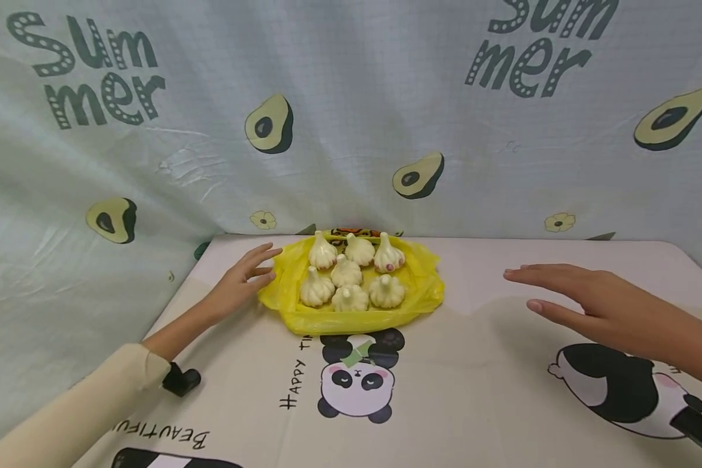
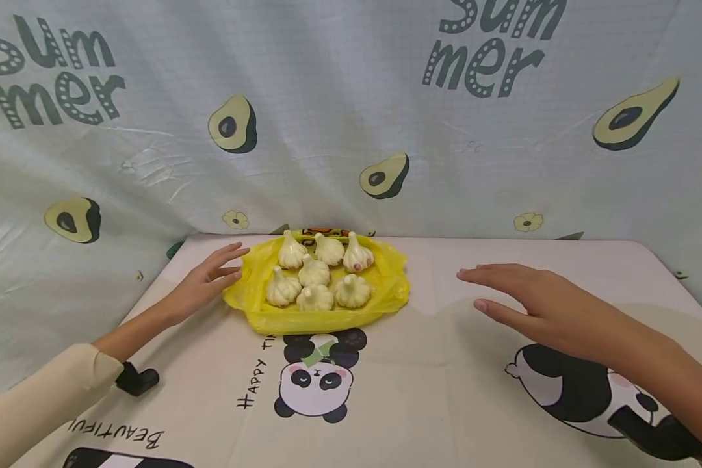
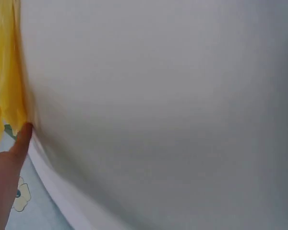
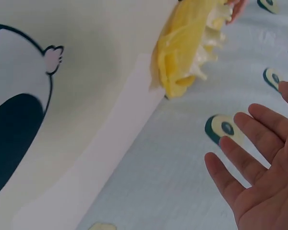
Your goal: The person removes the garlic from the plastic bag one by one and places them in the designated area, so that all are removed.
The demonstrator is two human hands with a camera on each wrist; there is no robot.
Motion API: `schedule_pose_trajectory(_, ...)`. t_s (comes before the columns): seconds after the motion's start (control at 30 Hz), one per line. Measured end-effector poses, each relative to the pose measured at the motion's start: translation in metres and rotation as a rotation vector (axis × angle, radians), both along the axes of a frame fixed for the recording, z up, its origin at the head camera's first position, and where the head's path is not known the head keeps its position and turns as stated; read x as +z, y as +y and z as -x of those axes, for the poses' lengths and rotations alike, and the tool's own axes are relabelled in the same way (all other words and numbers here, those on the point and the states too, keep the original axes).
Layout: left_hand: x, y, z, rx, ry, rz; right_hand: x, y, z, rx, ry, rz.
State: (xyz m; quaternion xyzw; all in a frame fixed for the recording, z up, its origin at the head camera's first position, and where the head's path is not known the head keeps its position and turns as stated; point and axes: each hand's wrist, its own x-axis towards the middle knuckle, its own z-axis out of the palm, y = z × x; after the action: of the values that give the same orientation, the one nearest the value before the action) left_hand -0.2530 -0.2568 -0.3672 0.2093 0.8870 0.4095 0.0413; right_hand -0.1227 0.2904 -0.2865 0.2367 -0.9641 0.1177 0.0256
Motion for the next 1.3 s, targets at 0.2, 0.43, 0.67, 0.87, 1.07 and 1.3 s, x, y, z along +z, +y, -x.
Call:
schedule_pose_trajectory(0.2,-0.004,0.003,0.003,-0.045,0.009,0.019,0.01,-0.026,0.016,0.063,-0.091,0.085)
schedule_pose_trajectory(0.43,-0.005,0.002,0.005,-0.049,0.015,0.089,0.011,-0.054,0.044,0.154,-0.182,0.214)
schedule_pose_trajectory(0.67,-0.006,0.0,0.006,-0.023,0.019,0.131,-0.003,-0.083,0.085,0.235,-0.253,0.325)
schedule_pose_trajectory(0.87,-0.008,-0.001,0.006,-0.016,0.007,0.137,-0.018,-0.104,0.118,0.365,-0.334,0.37)
schedule_pose_trajectory(1.07,-0.008,0.0,0.007,-0.021,0.017,0.154,-0.026,-0.122,0.143,0.487,-0.417,0.323)
schedule_pose_trajectory(1.3,-0.006,-0.002,0.008,0.009,-0.004,0.178,-0.017,-0.14,0.168,0.612,-0.541,0.257)
